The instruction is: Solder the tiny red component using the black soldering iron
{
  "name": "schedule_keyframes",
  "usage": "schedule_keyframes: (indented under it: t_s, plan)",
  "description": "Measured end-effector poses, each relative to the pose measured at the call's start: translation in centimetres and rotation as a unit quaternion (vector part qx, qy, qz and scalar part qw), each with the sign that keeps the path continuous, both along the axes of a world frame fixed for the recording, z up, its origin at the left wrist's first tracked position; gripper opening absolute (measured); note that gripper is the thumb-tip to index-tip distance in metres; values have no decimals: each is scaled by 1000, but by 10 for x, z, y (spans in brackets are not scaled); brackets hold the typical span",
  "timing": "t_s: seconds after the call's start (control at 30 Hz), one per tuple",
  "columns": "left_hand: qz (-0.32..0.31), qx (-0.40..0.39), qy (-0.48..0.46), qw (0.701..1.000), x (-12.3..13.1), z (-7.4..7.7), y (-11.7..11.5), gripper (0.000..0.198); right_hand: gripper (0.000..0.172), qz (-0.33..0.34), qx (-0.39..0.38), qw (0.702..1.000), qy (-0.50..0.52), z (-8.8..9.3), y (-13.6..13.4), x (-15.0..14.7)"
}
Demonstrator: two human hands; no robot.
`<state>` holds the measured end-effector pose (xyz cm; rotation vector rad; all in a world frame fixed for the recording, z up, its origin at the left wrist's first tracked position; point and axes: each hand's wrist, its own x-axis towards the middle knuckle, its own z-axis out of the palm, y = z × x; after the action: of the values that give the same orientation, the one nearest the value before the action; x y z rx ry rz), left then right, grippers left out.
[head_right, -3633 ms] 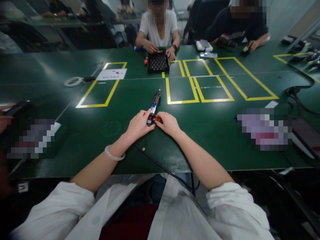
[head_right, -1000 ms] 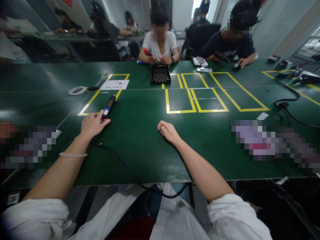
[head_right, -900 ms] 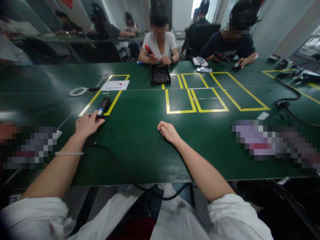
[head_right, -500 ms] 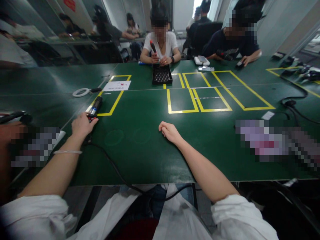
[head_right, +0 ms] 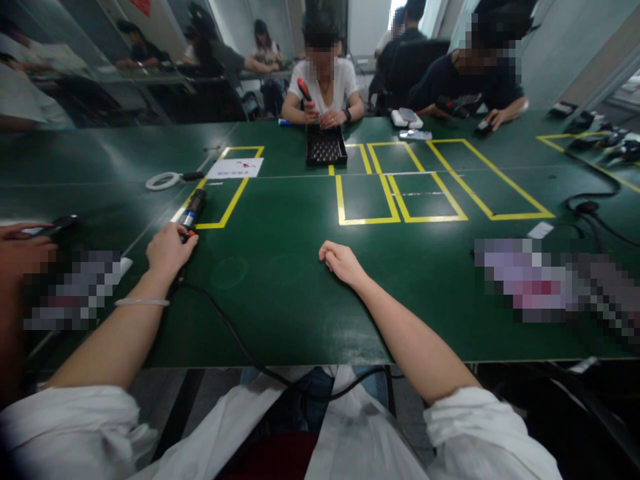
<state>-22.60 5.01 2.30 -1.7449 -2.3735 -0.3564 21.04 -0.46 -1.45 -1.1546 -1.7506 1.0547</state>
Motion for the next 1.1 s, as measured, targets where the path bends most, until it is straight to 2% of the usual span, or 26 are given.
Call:
schedule_keyframes:
  t_s: [0.2,0.27,0.33,0.4,0.5,0.57,0.67,0.73,0.87,0.97,1.1]
  plan:
    - [-9,88,-55,995,3,2,5,21,18,1,1,1000,3,0,0,-1]
    - [-54,148,-89,983,20,7,6,21,18,1,-3,1000,2,1,-1,-1]
    - [-127,178,-175,960,51,13,7,22,18,1,-5,1000,3,1,0,-1]
    - [-209,146,-314,915,95,20,5,23,18,3,-5,1000,8,0,0,0]
    - [-296,44,-504,810,168,27,-9,24,18,8,-5,1000,20,-1,0,1]
    - [-326,-13,-565,758,208,26,-23,29,18,14,-5,999,29,-1,1,2]
    - [-346,-52,-608,712,242,13,-39,35,17,17,-3,999,45,-2,1,2]
    - [-344,-84,-617,703,250,-3,-43,37,18,16,-1,998,62,-4,2,1]
    - [-365,-135,-597,702,249,-29,-42,43,35,41,-6,995,87,-6,3,1]
    - [-401,-136,-588,689,245,-33,-41,53,34,67,0,995,78,-7,3,2]
    - [-422,-152,-582,678,245,-29,-42,58,31,85,6,994,75,-6,3,2]
